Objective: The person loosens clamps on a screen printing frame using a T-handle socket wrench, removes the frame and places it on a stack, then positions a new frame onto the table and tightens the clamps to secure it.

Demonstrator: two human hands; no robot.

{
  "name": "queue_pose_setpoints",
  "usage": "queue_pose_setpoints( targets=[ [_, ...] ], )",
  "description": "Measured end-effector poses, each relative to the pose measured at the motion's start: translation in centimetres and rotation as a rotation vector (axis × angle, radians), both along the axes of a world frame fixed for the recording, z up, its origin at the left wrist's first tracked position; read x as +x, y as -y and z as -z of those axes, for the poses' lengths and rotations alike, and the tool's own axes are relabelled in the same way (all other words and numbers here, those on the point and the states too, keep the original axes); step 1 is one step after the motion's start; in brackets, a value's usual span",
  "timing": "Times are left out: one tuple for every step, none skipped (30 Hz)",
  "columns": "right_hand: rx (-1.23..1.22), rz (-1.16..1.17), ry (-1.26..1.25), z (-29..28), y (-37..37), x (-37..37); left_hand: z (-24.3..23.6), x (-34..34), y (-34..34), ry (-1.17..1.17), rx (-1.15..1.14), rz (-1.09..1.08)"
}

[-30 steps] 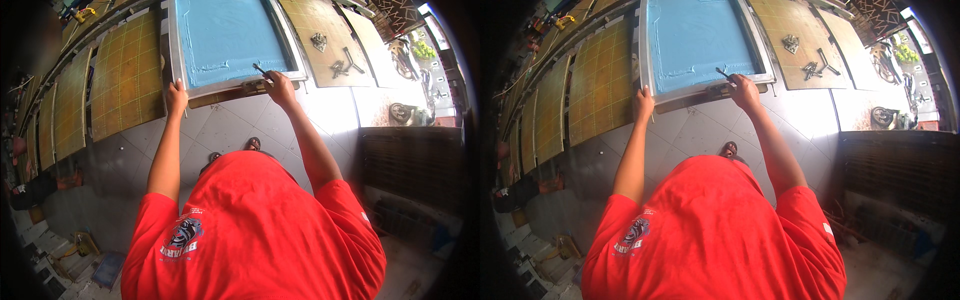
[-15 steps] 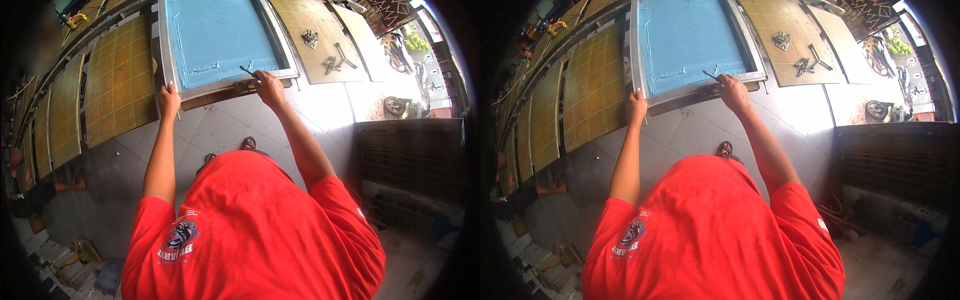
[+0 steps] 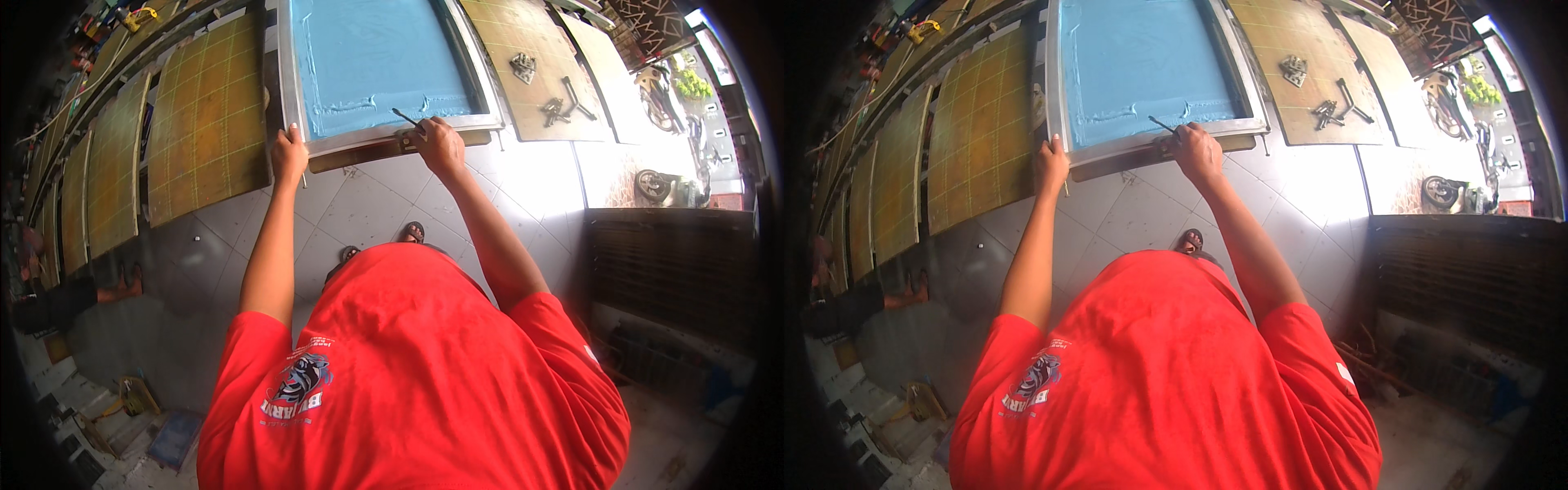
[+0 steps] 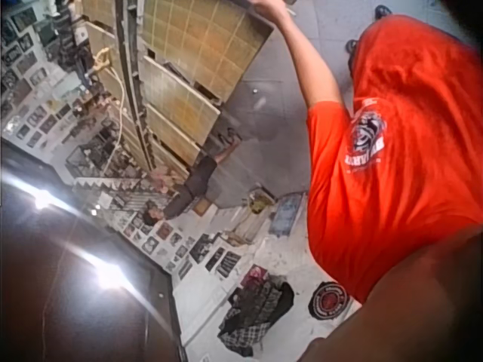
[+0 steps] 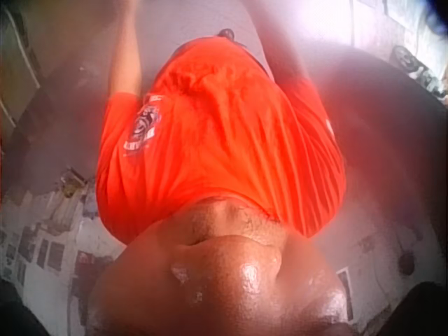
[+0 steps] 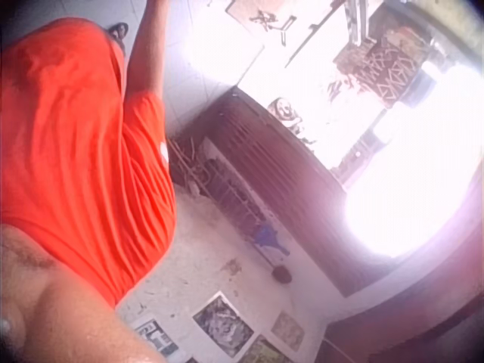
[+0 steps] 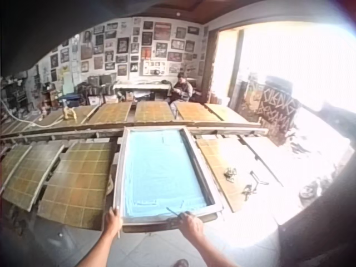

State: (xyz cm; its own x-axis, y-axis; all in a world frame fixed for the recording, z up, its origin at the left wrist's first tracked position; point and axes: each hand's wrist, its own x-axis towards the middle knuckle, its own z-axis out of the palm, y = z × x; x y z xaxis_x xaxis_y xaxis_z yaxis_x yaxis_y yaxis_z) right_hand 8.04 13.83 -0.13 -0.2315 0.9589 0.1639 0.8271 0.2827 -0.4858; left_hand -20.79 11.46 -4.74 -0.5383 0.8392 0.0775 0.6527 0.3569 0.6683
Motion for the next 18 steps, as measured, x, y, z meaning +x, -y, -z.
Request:
queue_pose_setpoints(
  targets=[
    [0.023, -0.033, -0.053, 0.1, -0.1, 0.2, -0.2, 0.2, 0.0, 0.008, -0.004, 0.000],
    [0.046, -0.065, -0.106, 0.3, -0.1, 0.3, -0.4, 0.3, 0.0, 0.016, -0.009, 0.000],
    [0.055, -0.075, -0.126, 0.4, -0.1, 0.5, -0.5, 0.3, 0.1, 0.010, -0.008, 0.006],
    [0.065, -0.088, -0.145, 0.2, 0.0, 0.6, -0.5, 0.2, 0.1, 0.005, -0.006, 0.010],
    [0.075, -0.099, -0.165, 0.0, 0.1, 0.6, -0.5, 0.2, 0.1, 0.001, -0.004, 0.015],
    [0.039, -0.062, -0.127, -0.3, 0.2, 0.6, -0.5, 0.2, 0.1, 0.001, -0.007, 0.014],
    [0.004, -0.025, -0.090, -0.9, 0.3, 0.4, -0.3, 0.1, 0.1, 0.002, -0.010, 0.014],
    [-0.032, 0.012, -0.052, -1.2, 0.5, 0.3, -0.2, 0.0, 0.0, 0.002, -0.013, 0.014],
    [-0.041, 0.000, -0.075, -1.1, 0.4, 0.2, 0.0, -0.1, 0.0, 0.011, -0.011, 0.006],
    [-0.049, -0.011, -0.098, -0.8, 0.3, 0.2, 0.1, -0.1, -0.1, 0.019, -0.009, -0.001],
    [-0.056, -0.022, -0.121, -0.5, 0.2, 0.2, 0.2, -0.1, -0.1, 0.028, -0.006, -0.007],
    [-0.042, -0.041, -0.122, -0.2, 0.0, 0.3, 0.3, -0.1, -0.2, 0.032, -0.009, -0.003],
    [-0.028, -0.060, -0.123, 0.0, -0.1, 0.3, 0.3, -0.1, -0.2, 0.036, -0.012, 0.001],
    [-0.014, -0.080, -0.125, 0.2, -0.2, 0.5, 0.2, -0.1, -0.1, 0.039, -0.016, 0.005],
    [0.029, -0.052, -0.150, 0.3, -0.1, 0.8, 0.2, -0.1, -0.1, 0.037, -0.016, 0.004],
    [0.073, -0.025, -0.173, 0.2, 0.0, 1.2, 0.1, 0.0, -0.1, 0.036, -0.015, 0.002],
    [0.117, 0.001, -0.197, 0.0, 0.1, 1.6, -0.1, 0.1, 0.0, 0.035, -0.014, 0.000],
    [0.093, 0.050, -0.169, 0.0, 0.1, 1.8, -0.1, 0.1, -0.1, 0.028, -0.007, -0.001]
  ],
)
